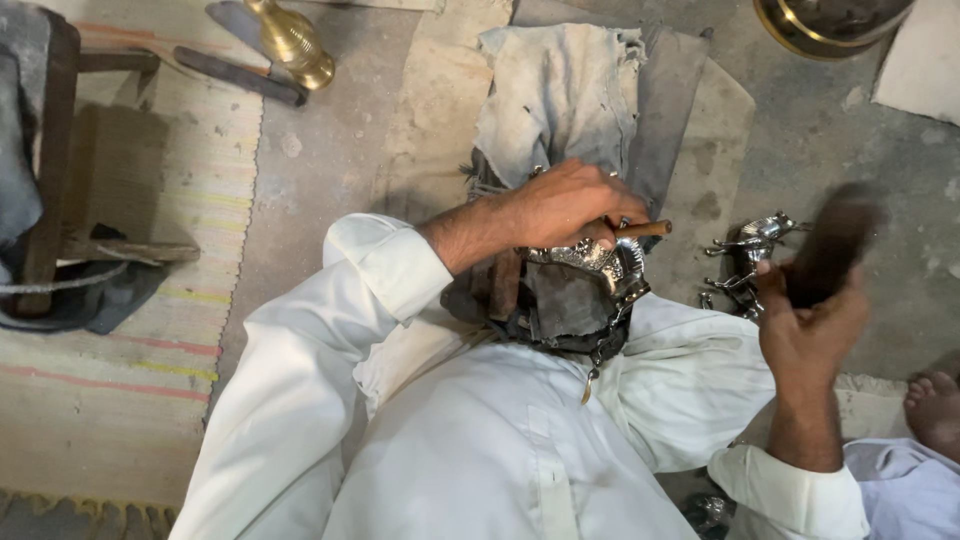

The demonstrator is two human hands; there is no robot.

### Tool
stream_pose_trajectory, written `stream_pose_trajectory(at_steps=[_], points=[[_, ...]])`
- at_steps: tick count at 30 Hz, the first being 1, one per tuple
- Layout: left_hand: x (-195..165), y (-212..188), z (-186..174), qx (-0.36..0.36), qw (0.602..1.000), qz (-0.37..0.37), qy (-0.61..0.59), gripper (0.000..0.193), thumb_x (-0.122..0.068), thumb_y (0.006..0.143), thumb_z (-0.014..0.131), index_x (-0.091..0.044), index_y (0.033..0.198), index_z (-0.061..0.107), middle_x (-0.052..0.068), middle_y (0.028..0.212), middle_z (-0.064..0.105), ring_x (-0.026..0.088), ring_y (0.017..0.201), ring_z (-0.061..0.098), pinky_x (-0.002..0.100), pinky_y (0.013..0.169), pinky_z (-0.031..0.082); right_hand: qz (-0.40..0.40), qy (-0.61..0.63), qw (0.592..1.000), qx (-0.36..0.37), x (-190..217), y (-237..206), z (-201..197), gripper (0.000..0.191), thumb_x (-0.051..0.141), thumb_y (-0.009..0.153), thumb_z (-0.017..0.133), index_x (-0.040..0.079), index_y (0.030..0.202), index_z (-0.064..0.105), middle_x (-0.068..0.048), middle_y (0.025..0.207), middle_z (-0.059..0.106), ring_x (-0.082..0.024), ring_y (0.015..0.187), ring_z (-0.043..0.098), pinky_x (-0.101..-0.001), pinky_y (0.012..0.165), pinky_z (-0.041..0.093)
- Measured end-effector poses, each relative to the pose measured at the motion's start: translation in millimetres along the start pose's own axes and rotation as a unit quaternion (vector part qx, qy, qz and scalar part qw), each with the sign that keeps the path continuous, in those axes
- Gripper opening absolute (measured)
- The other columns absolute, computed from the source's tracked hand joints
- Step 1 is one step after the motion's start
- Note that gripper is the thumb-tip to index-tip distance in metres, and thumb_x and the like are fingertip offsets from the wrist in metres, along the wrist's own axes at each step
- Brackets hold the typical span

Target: The person sits cross-legged on the floor with a silver metal animal figurine clamped in a wooden holder on their lap. They hold a chisel against the figurine's surface and strike it with a wooden mallet, repositioning the chisel repeatedly to work different spots on the ornament.

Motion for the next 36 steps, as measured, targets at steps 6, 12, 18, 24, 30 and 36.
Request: stream_pose_trajectory(at_steps=[6, 12, 18, 24, 30, 36], points=[[-1.0, -8.3, -11.1, -0.031, 0.999, -0.032, -0.01, 0.035, -0.02, 0.08, 0.084, -0.008, 0.109, 0.068, 0.01, 0.094, 0.078, 0.032, 0.091, 0.075, 0.049, 0.075, 0.052, -0.074, -0.284, 0.949, 0.113, 6.1, -8.7, 21.2, 0.048, 0.005, 0.076, 0.082, 0.008, 0.122, 0.072, -0.016, 0.096, 0.072, -0.035, 0.091, 0.07, -0.0453, 0.076, 0.05], [15.5, -53.0, -30.6, -0.228, 0.954, -0.126, -0.148, 0.028, -0.014, 0.097, 0.077, -0.005, 0.116, 0.06, 0.008, 0.1, 0.08, 0.019, 0.09, 0.081, 0.032, 0.078, 0.067, 0.104, 0.135, 0.965, 0.2, -36.7, -20.0, 56.6, 0.031, 0.013, 0.088, 0.081, 0.002, 0.114, 0.067, -0.001, 0.092, 0.069, -0.009, 0.085, 0.06, -0.0272, 0.077, 0.049], [27.1, -99.2, 14.8, -0.397, 0.85, -0.245, -0.245, 0.036, -0.014, 0.092, 0.079, 0.0, 0.119, 0.059, 0.012, 0.093, 0.074, 0.016, 0.082, 0.075, 0.029, 0.07, 0.064, 0.094, 0.15, 0.947, 0.268, -24.7, -14.9, 74.3, 0.034, 0.015, 0.087, 0.08, 0.004, 0.116, 0.067, 0.0, 0.093, 0.067, -0.009, 0.084, 0.058, -0.0272, 0.074, 0.048], [8.2, -115.5, 30.1, -0.475, 0.844, -0.211, -0.134, 0.032, -0.017, 0.097, 0.078, -0.002, 0.112, 0.055, 0.009, 0.094, 0.076, 0.014, 0.08, 0.077, 0.027, 0.066, 0.063, -0.003, -0.049, 0.958, 0.283, 35.0, 18.0, 50.9, 0.038, 0.03, 0.088, 0.081, 0.008, 0.116, 0.067, -0.005, 0.082, 0.069, -0.017, 0.071, 0.065, -0.0349, 0.066, 0.052], [2.4, -117.9, 38.1, -0.467, 0.847, -0.238, -0.086, 0.032, -0.019, 0.096, 0.078, -0.002, 0.111, 0.055, 0.009, 0.082, 0.075, 0.015, 0.066, 0.074, 0.029, 0.058, 0.057, -0.291, -0.25, 0.903, 0.192, 128.8, 43.4, 30.2, 0.036, 0.027, 0.089, 0.083, 0.011, 0.118, 0.068, -0.007, 0.085, 0.069, -0.023, 0.073, 0.067, -0.0411, 0.07, 0.052], [-3.0, -118.9, 38.9, -0.47, 0.847, -0.234, -0.077, 0.031, -0.02, 0.098, 0.078, -0.003, 0.108, 0.054, 0.01, 0.079, 0.074, 0.018, 0.064, 0.074, 0.031, 0.054, 0.054, -0.488, -0.302, 0.814, 0.091, 216.0, 36.2, 6.9, 0.041, 0.016, 0.076, 0.083, 0.012, 0.116, 0.072, -0.005, 0.087, 0.068, -0.023, 0.08, 0.068, -0.0353, 0.069, 0.053]])
Point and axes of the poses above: each hand's wrist, its own y-axis towards the middle knuckle, its own z-axis out of the palm, x = y × z, the point moved 9 cm from there along y, towards the middle knuckle
